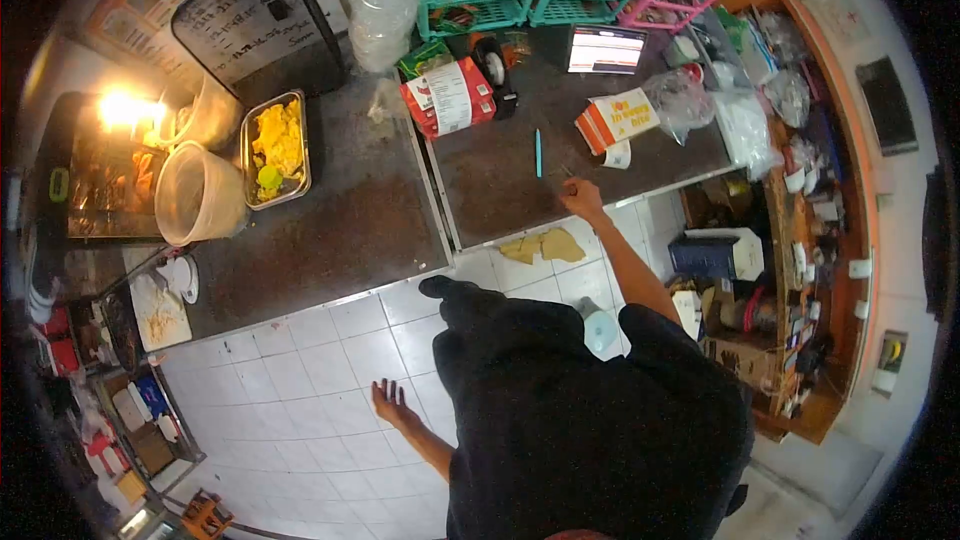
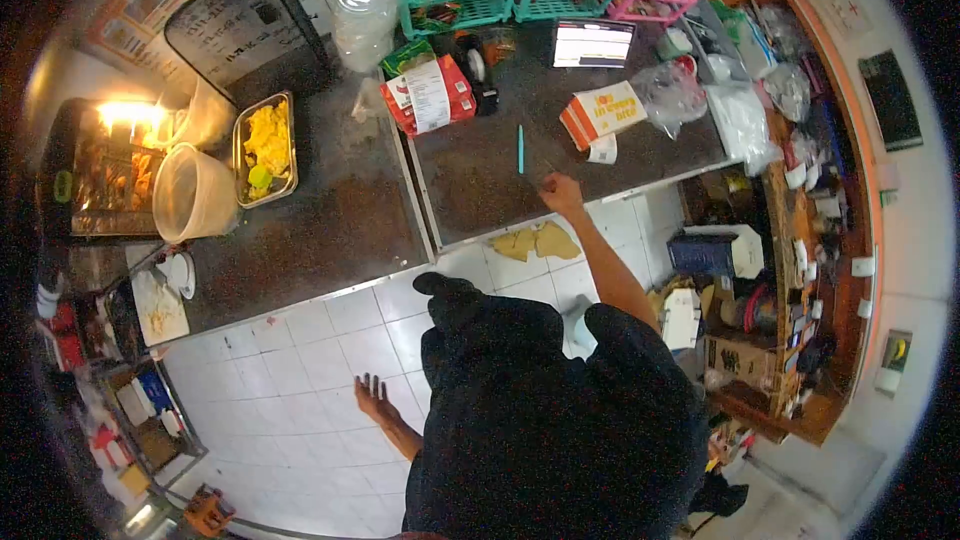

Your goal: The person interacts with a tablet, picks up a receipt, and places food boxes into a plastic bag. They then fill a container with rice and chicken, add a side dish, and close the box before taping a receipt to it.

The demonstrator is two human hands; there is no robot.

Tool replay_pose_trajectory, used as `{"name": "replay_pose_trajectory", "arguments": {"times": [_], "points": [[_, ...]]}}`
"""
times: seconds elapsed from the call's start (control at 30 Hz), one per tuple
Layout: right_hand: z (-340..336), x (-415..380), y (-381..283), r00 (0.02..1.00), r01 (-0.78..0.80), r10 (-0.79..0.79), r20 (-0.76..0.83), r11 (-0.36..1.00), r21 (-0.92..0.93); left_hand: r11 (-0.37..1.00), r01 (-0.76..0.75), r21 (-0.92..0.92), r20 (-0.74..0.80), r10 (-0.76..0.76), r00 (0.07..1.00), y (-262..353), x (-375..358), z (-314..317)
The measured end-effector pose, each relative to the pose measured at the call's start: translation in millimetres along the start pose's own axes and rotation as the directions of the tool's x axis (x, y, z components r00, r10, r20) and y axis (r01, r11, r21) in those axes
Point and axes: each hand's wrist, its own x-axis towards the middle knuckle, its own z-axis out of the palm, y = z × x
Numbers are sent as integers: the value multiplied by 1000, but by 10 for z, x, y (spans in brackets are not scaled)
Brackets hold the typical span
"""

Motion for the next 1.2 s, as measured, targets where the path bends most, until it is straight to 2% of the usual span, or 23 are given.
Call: {"name": "replay_pose_trajectory", "arguments": {"times": [0.07,0.1,0.17,0.23,0.3,0.37,0.43,0.47,0.53,0.57,0.6,0.63,0.7,0.73,0.77,0.8,0.83,0.87,0.93,1.0,1.07,1.13,1.2], "points": [[-148,144,207,995,69,-62,83,994,-85,982,191,15,-68,-189,980,-179,46,-17],[-301,155,162,998,47,-43,51,996,-77,972,233,39,-27,-232,972,-227,36,70],[-659,66,202,990,34,-6,140,979,-199,942,323,91,86,-330,940,-466,38,68],[-843,267,682,962,238,-271,-8,858,-455,929,298,218,217,-344,914,-312,-169,341],[-1316,524,574,969,155,-222,-104,883,-444,928,268,260,278,-337,899,-258,-335,524],[-1744,790,402,969,117,-219,-112,811,-573,941,201,271,334,-288,897,-150,-409,807],[-1785,1290,647,903,244,-409,-130,740,-626,946,152,285,414,-265,871,-18,-467,1218],[-1866,1236,430,948,232,-318,-9,712,-663,947,126,294,460,-256,850,102,-556,1402],[-1996,1465,208,941,339,-254,225,687,-642,945,109,308,504,-260,824,340,-839,2168],[-2083,1531,94,905,426,-274,327,607,-671,933,39,357,618,-267,739,422,-1001,2571],[-2259,1550,-134,867,468,-183,464,621,-629,918,-37,395,714,-282,640,402,-1130,2953],[-1916,1930,331,790,598,-288,541,556,-577,909,-118,400,769,-263,582,293,-1260,3314],[-2125,1963,330,695,714,-423,582,498,-491,861,-110,497,789,-395,470,77,-1602,4108],[-1954,2217,674,621,784,-592,514,461,-417,863,-63,502,792,-430,433,-397,-1948,4859],[-2162,2256,771,596,801,-688,413,478,-360,851,32,524,759,-484,435,-784,-2070,5355],[-2560,2201,718,631,770,-630,453,583,-261,818,137,559,706,-556,438,-1112,-2240,5685],[-2834,2134,752,671,726,-602,433,651,-221,861,146,487,757,-500,422,-1270,-2497,6054],[-3111,2163,843,710,679,-570,414,709,-188,799,274,535,695,-601,395,-1282,-2771,6500],[-3573,2323,1094,712,670,-603,360,737,-91,684,491,539,568,-726,388,-1398,-3233,7413],[-4001,2573,1149,734,633,-534,420,762,-137,648,674,355,556,-726,405,-1721,-3393,8123],[-4052,2863,1335,708,689,-641,295,719,-92,607,759,234,472,-754,457,-2488,-3128,8756],[-3871,3180,1578,664,671,-683,306,724,160,727,684,59,249,-674,695,-2604,-3087,9208],[-3627,3312,1909,620,674,-719,315,693,255,867,455,-202,254,-403,879,-2487,-3251,9201]]}}
